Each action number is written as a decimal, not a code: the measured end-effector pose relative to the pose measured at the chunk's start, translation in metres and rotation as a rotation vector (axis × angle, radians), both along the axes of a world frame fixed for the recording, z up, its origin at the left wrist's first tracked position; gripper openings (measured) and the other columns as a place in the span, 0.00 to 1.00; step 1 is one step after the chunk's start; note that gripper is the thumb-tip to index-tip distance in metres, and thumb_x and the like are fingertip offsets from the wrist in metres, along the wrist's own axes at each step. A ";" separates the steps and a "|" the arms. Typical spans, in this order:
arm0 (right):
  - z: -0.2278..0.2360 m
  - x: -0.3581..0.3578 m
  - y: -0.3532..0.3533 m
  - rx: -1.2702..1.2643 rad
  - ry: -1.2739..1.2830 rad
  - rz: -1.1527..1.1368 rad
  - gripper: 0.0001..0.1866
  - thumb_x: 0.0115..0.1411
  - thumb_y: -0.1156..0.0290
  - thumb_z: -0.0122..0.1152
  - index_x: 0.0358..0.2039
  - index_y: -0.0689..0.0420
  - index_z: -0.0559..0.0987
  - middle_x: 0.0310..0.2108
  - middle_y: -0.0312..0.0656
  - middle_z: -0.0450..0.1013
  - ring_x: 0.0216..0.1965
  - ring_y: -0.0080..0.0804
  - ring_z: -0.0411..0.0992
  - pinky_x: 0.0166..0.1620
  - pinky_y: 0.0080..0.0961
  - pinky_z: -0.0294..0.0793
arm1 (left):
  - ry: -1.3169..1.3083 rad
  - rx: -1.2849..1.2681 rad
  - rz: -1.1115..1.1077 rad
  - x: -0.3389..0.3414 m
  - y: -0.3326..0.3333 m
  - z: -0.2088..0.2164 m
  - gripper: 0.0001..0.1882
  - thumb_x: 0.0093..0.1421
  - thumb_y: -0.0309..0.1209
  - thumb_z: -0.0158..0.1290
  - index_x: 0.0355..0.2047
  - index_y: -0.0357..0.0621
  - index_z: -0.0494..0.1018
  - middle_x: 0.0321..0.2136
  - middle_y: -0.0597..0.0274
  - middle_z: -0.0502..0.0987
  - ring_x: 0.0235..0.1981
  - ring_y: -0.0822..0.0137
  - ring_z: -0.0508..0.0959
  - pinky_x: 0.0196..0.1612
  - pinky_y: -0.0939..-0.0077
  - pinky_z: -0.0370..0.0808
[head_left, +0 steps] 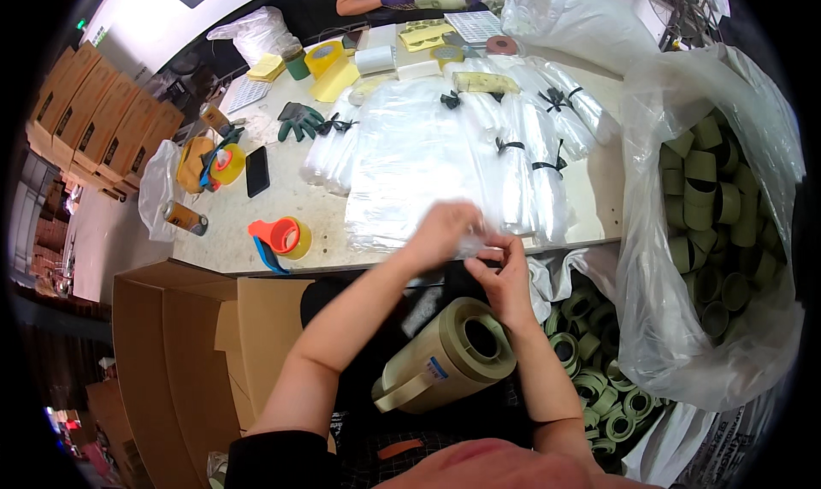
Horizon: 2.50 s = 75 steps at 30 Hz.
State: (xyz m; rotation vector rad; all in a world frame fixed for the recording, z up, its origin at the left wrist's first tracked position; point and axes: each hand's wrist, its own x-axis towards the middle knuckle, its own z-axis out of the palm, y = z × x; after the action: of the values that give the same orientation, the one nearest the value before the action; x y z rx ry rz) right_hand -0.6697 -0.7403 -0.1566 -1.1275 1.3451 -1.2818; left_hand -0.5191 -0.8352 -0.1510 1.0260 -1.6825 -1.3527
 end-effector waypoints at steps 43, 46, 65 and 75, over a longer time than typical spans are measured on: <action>-0.075 0.086 0.186 0.467 -0.405 0.449 0.18 0.60 0.81 0.62 0.50 0.60 0.71 0.49 0.49 0.73 0.51 0.40 0.73 0.50 0.35 0.75 | -0.470 -0.384 0.709 0.124 0.323 -0.031 0.30 0.48 0.28 0.64 0.52 0.38 0.66 0.37 0.48 0.75 0.38 0.45 0.78 0.39 0.60 0.77; -0.105 0.082 0.173 0.253 0.168 0.888 0.26 0.58 0.79 0.66 0.58 0.62 0.72 0.49 0.44 0.75 0.50 0.37 0.75 0.52 0.32 0.77 | -0.485 -0.187 0.721 0.114 0.318 -0.054 0.30 0.51 0.26 0.60 0.55 0.36 0.65 0.46 0.44 0.74 0.46 0.41 0.76 0.46 0.53 0.76; -0.028 0.127 0.206 0.310 0.089 1.176 0.25 0.62 0.79 0.59 0.60 0.61 0.70 0.50 0.42 0.75 0.47 0.27 0.73 0.54 0.25 0.71 | -0.313 0.755 1.832 0.405 0.572 -0.163 0.24 0.68 0.40 0.50 0.57 0.36 0.67 0.49 0.52 0.75 0.49 0.59 0.76 0.51 0.61 0.74; -0.020 0.056 0.175 0.169 0.168 0.489 0.10 0.64 0.76 0.61 0.45 0.63 0.76 0.39 0.37 0.75 0.39 0.22 0.71 0.50 0.22 0.72 | -0.639 1.068 1.227 0.457 0.620 -0.217 0.22 0.66 0.42 0.53 0.52 0.37 0.70 0.43 0.54 0.78 0.43 0.63 0.79 0.44 0.65 0.77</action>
State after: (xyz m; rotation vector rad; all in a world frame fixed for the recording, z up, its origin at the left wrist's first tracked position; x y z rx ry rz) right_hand -0.6137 -0.5654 -0.1764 -1.3610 1.1725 -0.7207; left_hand -0.0622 -0.2154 -0.3683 2.6695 -0.1772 -0.9648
